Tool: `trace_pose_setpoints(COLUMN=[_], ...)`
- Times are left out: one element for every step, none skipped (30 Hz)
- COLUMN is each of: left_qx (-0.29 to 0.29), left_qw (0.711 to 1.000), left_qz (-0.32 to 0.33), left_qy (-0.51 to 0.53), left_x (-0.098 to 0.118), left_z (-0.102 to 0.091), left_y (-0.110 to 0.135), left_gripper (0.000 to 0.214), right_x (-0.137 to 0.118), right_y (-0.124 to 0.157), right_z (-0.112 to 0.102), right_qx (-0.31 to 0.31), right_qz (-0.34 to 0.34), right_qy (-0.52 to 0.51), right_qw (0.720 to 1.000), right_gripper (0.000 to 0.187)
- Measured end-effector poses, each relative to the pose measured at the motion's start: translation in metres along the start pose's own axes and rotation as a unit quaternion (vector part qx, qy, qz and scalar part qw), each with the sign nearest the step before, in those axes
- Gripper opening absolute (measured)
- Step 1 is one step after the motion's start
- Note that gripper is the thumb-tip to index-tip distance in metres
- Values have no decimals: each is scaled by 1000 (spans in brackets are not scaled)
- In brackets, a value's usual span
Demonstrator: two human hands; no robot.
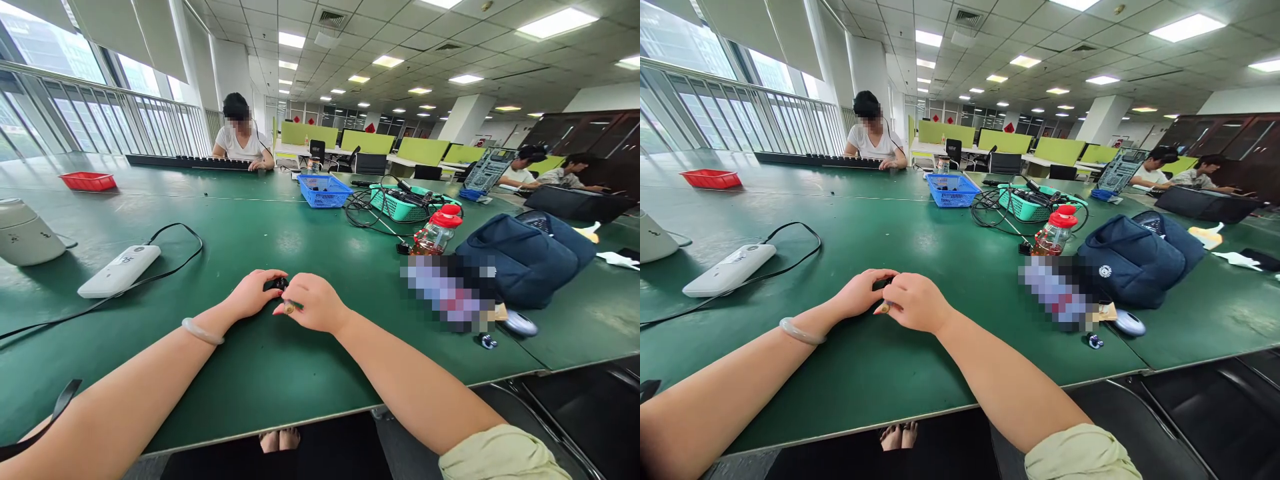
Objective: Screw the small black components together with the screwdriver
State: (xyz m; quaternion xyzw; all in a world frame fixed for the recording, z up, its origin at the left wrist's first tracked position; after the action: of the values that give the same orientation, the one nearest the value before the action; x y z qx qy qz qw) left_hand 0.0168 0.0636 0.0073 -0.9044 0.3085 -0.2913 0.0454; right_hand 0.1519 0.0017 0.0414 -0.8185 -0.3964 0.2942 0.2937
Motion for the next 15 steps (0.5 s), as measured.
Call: trace_pose_setpoints(left_qx=[1,2,2,2,1,0,-2,-4,-6,-7,-8,-9,-10,-10,-10], left_qw=[1000,1000,1000,1000,1000,1000,1000,1000,1000,1000,1000,1000,1000,1000,1000], left_qz=[1,2,2,2,3,5,7,10,11,11,11,11,11,11,11], left_qy=[3,6,8,9,8,5,1,-4,-8,-11,-13,-16,-17,-19,-19], left_x=[0,0,0,0,0,0,0,1,1,0,0,-1,-1,-2,-3], left_z=[0,0,0,0,0,0,0,0,0,0,0,0,0,1,1], left_y=[0,0,0,0,0,0,0,0,0,0,0,0,0,0,-1], left_gripper=[48,49,50,51,51,50,50,49,49,48,47,46,45,45,45], right_x=[-4,-7,-9,-9,-9,-7,-4,0,4,9,14,20,26,32,37], right_y=[1,2,2,3,3,2,2,1,1,0,0,-1,-1,0,0], right_z=[4,7,9,10,9,8,6,4,1,-2,-6,-9,-11,-13,-14], right_qx=[-17,-32,-44,-53,-56,-55,-50,-41,-29,-14,5,25,44,60,71], right_qz=[-20,-35,-43,-43,-36,-21,-1,24,51,80,111,144,178,212,243], right_qy=[19,34,41,40,30,14,-8,-32,-58,-84,-109,-133,-156,-176,-195], right_qw=[999,998,997,997,997,998,999,998,997,993,988,980,971,959,948], right_gripper=[18,16,15,14,13,12,10,8,6,4,6,9,14,18,22])
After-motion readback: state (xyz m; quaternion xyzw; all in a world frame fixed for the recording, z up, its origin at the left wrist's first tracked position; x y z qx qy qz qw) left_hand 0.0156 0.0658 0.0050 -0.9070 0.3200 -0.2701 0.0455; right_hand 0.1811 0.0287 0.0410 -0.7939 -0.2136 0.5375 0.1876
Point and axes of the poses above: each hand's wrist, its own y-axis away from the middle knuckle, its own z-axis out of the palm, x = y × z, the point moved 6 cm from there along -y, towards the middle knuckle, and after that the axes turned 12 degrees about z, right-handed, at the moved point
